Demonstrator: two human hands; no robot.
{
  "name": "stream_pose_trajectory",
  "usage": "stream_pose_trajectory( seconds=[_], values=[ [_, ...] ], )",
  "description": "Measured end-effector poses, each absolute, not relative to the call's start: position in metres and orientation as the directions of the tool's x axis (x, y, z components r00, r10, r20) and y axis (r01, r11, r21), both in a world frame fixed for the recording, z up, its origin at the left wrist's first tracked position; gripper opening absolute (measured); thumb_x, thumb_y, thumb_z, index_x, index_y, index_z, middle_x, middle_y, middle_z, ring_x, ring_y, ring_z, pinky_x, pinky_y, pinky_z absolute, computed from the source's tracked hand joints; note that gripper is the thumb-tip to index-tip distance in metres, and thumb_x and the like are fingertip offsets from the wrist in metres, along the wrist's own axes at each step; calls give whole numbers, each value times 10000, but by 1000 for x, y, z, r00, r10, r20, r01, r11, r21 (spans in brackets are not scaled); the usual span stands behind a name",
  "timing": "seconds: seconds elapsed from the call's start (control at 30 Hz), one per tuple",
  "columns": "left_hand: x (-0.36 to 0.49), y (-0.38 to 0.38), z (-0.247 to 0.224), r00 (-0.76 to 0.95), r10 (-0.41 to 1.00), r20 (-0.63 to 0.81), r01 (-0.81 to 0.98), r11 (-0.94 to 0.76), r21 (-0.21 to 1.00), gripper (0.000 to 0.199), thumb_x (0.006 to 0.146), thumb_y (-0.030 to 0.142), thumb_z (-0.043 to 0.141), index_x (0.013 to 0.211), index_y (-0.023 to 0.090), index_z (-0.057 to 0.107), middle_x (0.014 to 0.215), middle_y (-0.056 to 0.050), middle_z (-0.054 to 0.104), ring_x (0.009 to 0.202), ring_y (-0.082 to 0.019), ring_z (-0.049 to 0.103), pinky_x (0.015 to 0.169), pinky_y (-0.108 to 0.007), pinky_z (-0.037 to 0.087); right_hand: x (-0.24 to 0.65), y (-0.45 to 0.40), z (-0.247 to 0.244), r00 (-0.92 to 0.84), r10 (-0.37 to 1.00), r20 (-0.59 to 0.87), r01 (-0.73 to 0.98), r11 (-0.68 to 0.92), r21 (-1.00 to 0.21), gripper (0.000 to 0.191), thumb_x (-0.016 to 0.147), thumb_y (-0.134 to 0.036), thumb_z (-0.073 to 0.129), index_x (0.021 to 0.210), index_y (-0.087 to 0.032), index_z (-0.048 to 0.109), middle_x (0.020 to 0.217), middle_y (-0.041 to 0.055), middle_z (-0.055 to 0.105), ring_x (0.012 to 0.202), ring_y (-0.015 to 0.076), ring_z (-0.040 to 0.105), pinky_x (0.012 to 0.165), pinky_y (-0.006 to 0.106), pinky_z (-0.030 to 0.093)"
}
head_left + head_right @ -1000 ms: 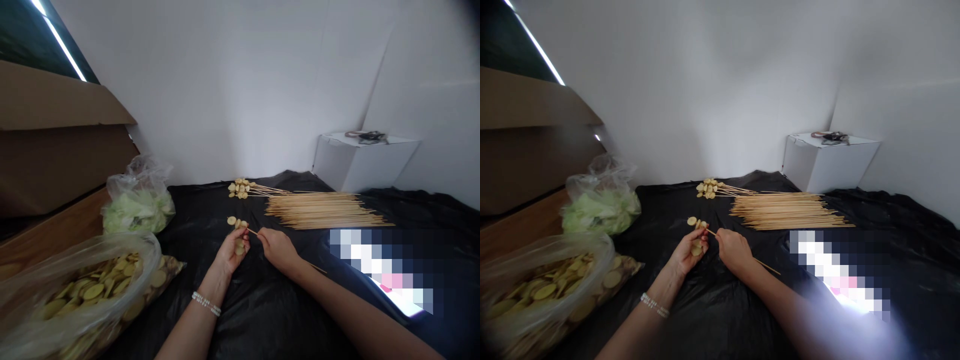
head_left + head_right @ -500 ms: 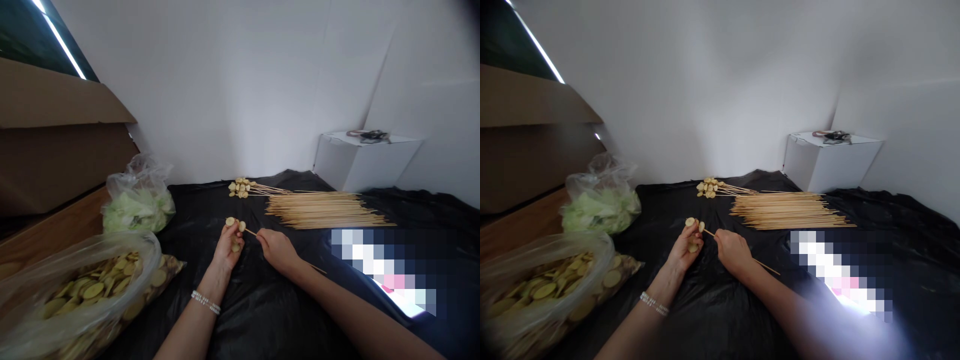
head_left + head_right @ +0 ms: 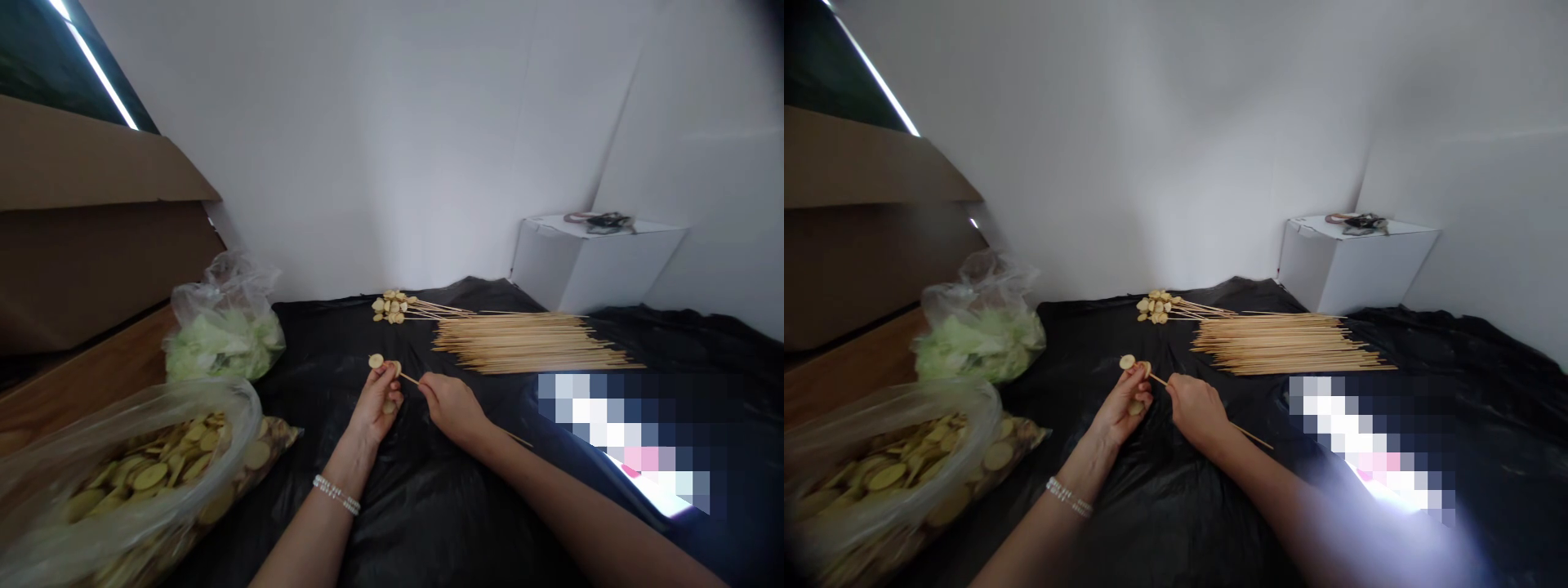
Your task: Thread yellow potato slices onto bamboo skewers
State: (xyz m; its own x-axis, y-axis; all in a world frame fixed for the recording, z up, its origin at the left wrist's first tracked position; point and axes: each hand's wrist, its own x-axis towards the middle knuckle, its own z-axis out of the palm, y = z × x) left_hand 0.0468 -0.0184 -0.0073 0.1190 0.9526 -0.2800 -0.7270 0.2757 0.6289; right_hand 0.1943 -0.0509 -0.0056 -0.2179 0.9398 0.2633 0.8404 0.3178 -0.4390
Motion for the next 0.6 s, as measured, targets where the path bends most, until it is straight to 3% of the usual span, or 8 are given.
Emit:
stream_pose_trajectory(
  seconds=[0.2,0.43,0.6],
  values=[
    [37,-15,2,20,940,-339,-725,247,643,310,764,429,652,930,174,595,775,-14,568,458,-20,448,325,-87,319,195,-52,-2,-195,948,254,845,293,-447,229,939,-267,372,884,-213,587,897,19,668,845,141,608,684,226,334],
    [25,-6,1,-57,934,-354,-811,164,562,102,854,149,565,934,118,619,702,14,548,423,12,415,330,-65,314,193,-54,-2,-230,942,243,848,317,-426,246,942,-273,363,894,-215,596,914,20,669,853,140,605,683,226,342],
    [30,-7,1,-88,918,-386,-800,166,576,91,833,179,604,821,90,612,690,-4,559,440,7,425,347,-70,342,194,-54,-2,-242,937,253,845,332,-419,259,948,-270,352,911,-214,602,925,28,671,874,146,606,705,229,351]
  ],
)
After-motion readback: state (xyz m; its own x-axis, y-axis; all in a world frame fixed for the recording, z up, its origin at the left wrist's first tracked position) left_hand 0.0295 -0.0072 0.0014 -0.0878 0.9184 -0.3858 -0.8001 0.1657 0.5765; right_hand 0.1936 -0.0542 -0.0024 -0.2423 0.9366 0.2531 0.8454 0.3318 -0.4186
